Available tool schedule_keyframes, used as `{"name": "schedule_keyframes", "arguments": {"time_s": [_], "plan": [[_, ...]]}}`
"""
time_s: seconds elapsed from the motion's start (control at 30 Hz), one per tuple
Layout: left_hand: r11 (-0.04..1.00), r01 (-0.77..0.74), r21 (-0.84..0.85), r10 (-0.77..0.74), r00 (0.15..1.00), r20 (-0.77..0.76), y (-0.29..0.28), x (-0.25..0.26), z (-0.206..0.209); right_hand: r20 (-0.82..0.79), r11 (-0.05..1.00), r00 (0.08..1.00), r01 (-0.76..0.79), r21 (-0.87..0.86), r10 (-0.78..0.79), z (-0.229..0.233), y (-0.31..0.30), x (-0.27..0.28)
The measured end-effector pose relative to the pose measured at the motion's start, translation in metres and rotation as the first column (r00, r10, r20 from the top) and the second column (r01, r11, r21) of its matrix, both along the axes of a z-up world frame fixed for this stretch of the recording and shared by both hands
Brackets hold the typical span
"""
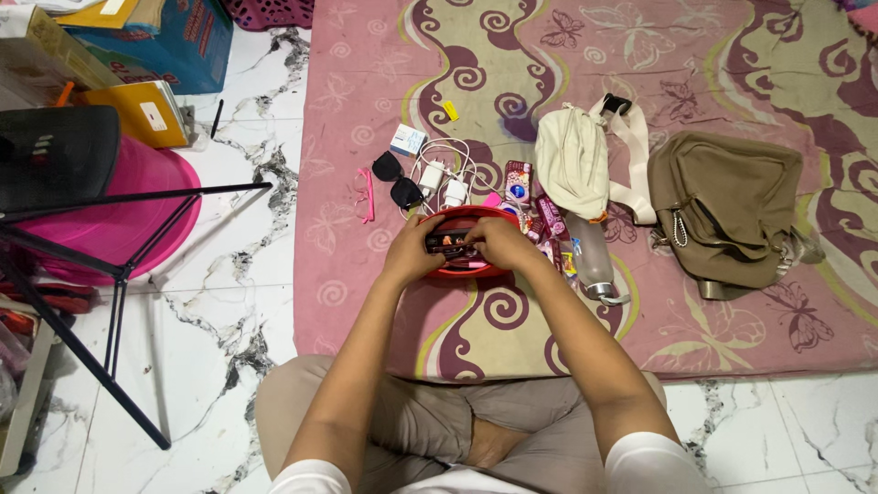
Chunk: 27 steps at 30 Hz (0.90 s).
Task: The person sits on the floor and packs various small items into a red cosmetic bag. They place sunglasses, a hair clip, a toothbrush, a small box, a charger, and other personal items into the bag one by one, then zip it closed.
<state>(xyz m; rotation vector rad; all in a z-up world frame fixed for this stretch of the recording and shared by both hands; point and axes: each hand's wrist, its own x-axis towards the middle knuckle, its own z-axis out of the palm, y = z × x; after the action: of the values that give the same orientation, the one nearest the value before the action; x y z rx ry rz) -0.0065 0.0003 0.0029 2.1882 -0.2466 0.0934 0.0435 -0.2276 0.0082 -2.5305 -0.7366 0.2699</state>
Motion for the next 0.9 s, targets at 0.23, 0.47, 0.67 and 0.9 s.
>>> {"name": "schedule_keyframes", "arguments": {"time_s": [0.23,0.47,0.67,0.9], "plan": [[1.000,-0.020,0.008,0.020,1.000,-0.021,0.000,0.007,-0.005,0.024,0.994,1.000,0.007,0.108,-0.010,-0.009,0.001,0.002],[1.000,-0.026,0.012,0.027,0.999,-0.042,0.000,0.012,-0.005,0.056,0.990,0.998,0.016,0.140,-0.024,-0.011,0.006,0.002],[0.999,-0.034,0.014,0.035,0.997,-0.071,0.000,0.014,-0.003,-0.013,0.988,0.999,0.044,0.147,-0.043,-0.015,0.007,0.007],[0.999,-0.041,-0.011,0.040,0.993,-0.108,0.001,0.018,-0.004,-0.065,0.991,0.995,0.085,0.106,-0.078,-0.016,0.007,0.010]]}}
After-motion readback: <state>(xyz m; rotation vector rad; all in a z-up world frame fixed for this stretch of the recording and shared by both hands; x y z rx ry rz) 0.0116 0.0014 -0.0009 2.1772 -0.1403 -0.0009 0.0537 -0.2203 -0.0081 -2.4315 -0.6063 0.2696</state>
